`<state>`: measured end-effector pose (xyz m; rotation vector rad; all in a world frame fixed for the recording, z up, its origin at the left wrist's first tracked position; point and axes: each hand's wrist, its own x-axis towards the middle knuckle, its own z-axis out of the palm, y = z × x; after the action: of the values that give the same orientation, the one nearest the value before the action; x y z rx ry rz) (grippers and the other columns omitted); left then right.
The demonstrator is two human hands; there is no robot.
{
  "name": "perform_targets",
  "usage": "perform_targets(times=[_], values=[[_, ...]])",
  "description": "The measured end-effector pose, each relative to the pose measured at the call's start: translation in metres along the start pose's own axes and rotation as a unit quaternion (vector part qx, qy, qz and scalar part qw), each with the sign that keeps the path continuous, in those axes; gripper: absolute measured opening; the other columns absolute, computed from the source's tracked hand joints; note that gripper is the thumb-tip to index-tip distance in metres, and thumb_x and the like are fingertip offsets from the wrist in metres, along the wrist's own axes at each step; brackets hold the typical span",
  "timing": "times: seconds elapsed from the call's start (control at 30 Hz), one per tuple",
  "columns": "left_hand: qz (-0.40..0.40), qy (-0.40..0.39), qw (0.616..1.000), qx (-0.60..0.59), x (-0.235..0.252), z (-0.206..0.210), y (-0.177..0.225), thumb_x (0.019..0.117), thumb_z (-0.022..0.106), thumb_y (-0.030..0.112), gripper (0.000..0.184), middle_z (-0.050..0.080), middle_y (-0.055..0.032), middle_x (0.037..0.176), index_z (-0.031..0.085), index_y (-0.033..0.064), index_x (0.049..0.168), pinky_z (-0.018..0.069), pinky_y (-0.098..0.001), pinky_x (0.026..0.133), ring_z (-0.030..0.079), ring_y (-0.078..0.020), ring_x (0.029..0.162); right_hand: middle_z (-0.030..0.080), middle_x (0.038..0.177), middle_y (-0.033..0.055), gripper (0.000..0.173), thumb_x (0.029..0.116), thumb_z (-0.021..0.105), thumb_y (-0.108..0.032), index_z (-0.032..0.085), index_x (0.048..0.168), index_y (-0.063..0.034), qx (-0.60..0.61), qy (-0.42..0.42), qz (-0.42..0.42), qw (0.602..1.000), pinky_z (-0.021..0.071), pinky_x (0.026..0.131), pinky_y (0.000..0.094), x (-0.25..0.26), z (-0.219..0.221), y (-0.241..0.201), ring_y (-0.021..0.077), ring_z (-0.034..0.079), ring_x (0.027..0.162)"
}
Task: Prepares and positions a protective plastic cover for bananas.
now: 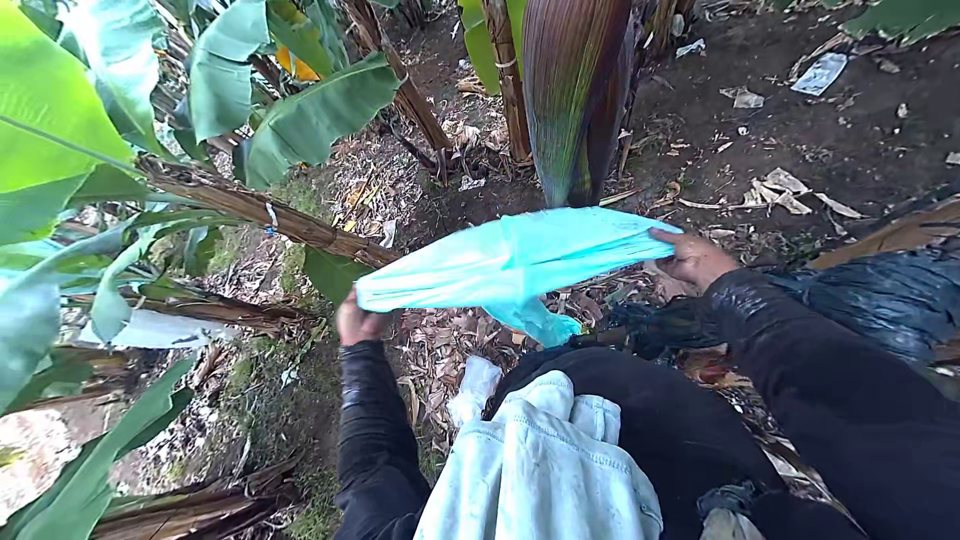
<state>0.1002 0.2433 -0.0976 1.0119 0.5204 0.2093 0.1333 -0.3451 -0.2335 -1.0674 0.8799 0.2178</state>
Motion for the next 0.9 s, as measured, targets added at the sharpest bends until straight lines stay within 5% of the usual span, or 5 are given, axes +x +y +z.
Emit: perform_targets(times=[0.1, 0.23, 0.4, 0.7, 0.9], values=[[-0.003, -0.038, 0.985, 0.168, 0.013, -0.02, 0.034, 0.1071, 0.038, 0.056, 0.056, 0.072, -0.0095, 0.116, 0.06, 0.0104, 0.132, 0.059, -0.0481, 0.091, 0.07, -0.0226, 0.105, 0.067, 0.107, 0.0024, 0.051, 0.0911, 0.075, -0.043, 0.056, 0.131, -0.017, 0.045, -0.016, 0.016, 0.999, 0.0575, 0.072, 0.031, -0.012, 0.002, -0.011, 0.0134, 0.067, 0.088], [-0.081, -0.16, 0.902, 0.392, -0.004, 0.015, -0.021, 0.095, 0.07, 0.015, 0.039, 0.073, -0.0156, 0.108, 0.06, 0.0016, 0.131, 0.0607, -0.0481, 0.086, 0.072, -0.0257, 0.095, 0.066, 0.091, 0.0019, 0.043, 0.0956, 0.068, -0.046, 0.058, 0.126, -0.0172, -0.084, -0.144, 0.074, 0.983, 0.0572, 0.064, 0.0302, -0.037, 0.036, -0.006, 0.0128, 0.064, 0.071], [-0.121, -0.236, 0.923, 0.278, -0.021, 0.072, -0.116, 0.0972, 0.064, 0.007, 0.034, 0.072, -0.015, 0.109, 0.059, 0.0032, 0.131, 0.06, -0.049, 0.086, 0.071, -0.0259, 0.095, 0.07, 0.111, 0.0069, 0.035, 0.0981, 0.064, -0.018, 0.056, 0.131, -0.0108, -0.04, -0.223, 0.061, 0.972, 0.06, 0.084, 0.0377, -0.054, 0.055, 0.026, 0.0181, 0.07, 0.098], [-0.179, -0.362, 0.915, 0.007, -0.103, 0.167, -0.12, 0.0851, 0.069, 0.017, 0.02, 0.075, -0.0058, 0.095, 0.071, 0.0156, 0.105, 0.0617, -0.0406, 0.079, 0.073, -0.0173, 0.086, 0.069, 0.117, 0.0158, 0.074, 0.0798, 0.087, -0.04, 0.056, 0.136, -0.0022, -0.264, -0.201, 0.091, 0.939, 0.0577, 0.091, 0.0449, -0.075, 0.105, 0.076, 0.0244, 0.069, 0.105], [-0.054, -0.327, 0.897, 0.292, -0.081, 0.159, -0.097, 0.0972, 0.062, 0.053, 0.054, 0.075, -0.0064, 0.101, 0.06, 0.0111, 0.13, 0.0634, -0.0389, 0.078, 0.073, -0.016, 0.087, 0.067, 0.098, 0.0103, 0.026, 0.0932, 0.058, -0.009, 0.056, 0.119, -0.007, -0.111, -0.276, 0.12, 0.947, 0.0587, 0.074, 0.0391, -0.085, 0.112, 0.064, 0.0194, 0.068, 0.085]])
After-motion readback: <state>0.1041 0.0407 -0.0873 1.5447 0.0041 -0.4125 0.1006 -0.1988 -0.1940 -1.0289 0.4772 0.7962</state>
